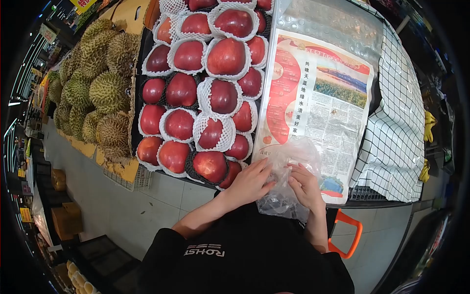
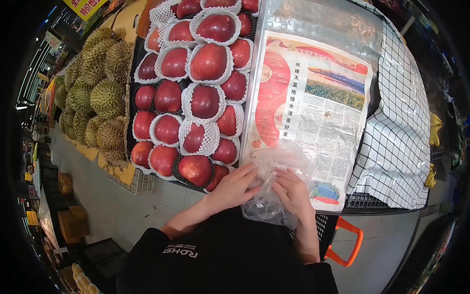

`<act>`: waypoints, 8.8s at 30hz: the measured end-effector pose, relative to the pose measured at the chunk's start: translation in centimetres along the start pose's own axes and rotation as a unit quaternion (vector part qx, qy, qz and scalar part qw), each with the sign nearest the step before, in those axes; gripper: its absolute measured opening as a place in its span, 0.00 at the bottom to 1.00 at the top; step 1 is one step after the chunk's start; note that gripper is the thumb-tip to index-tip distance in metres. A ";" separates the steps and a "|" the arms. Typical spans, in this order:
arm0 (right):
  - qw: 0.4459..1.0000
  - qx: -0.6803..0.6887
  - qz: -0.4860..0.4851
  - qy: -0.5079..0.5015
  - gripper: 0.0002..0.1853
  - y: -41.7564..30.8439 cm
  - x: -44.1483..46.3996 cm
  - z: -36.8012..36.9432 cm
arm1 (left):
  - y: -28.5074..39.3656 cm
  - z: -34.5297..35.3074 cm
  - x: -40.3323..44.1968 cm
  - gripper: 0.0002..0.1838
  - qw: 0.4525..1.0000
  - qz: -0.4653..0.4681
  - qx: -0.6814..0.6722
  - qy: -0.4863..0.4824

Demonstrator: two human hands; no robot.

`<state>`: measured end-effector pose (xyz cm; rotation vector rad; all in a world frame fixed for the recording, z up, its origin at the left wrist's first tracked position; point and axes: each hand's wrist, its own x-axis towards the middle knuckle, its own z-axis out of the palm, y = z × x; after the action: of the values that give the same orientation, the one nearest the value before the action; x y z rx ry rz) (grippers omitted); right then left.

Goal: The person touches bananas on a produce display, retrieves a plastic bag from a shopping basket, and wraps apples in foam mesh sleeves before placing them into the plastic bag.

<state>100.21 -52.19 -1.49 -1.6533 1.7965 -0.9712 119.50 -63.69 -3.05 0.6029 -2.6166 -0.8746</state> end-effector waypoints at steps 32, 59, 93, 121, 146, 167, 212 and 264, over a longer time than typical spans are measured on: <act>0.986 -0.145 -0.087 -0.012 0.16 -10.4 8.6 0.0 | -1.9 -11.3 -7.0 0.14 0.959 0.101 -0.145 0.220; 0.994 -0.062 0.054 0.070 0.54 -14.7 4.9 13.9 | -7.6 -13.4 -12.4 0.15 0.975 0.076 -0.207 0.022; 0.962 0.241 0.124 0.032 0.68 -13.1 7.2 14.2 | -8.1 -10.1 -15.1 0.09 0.868 -0.212 -0.441 0.081; 0.989 0.019 -0.099 0.106 0.55 -14.2 0.0 7.1 | -2.1 -9.8 -8.9 0.56 0.822 -0.074 -0.564 0.037; 0.751 0.649 0.078 0.091 0.50 -3.6 1.7 -2.0 | 4.8 -4.1 0.3 0.08 0.959 0.231 -0.151 -0.064; 0.687 0.703 0.155 0.100 0.57 0.3 -6.7 -3.0 | 4.9 -3.8 0.2 0.15 0.916 0.260 -0.305 -0.024; 0.989 -0.141 -0.017 0.051 0.32 -1.3 -0.5 -1.8 | 6.0 -1.8 2.7 0.20 0.905 0.317 -0.282 0.039; 0.955 -0.030 0.148 0.256 0.09 0.2 3.8 -5.4 | 0.9 -2.5 -0.5 0.34 0.930 -0.148 -0.333 0.048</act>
<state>95.36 -55.09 2.06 -1.1760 2.3458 -1.2940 120.69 -64.06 -0.72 0.8125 -1.9683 -1.6697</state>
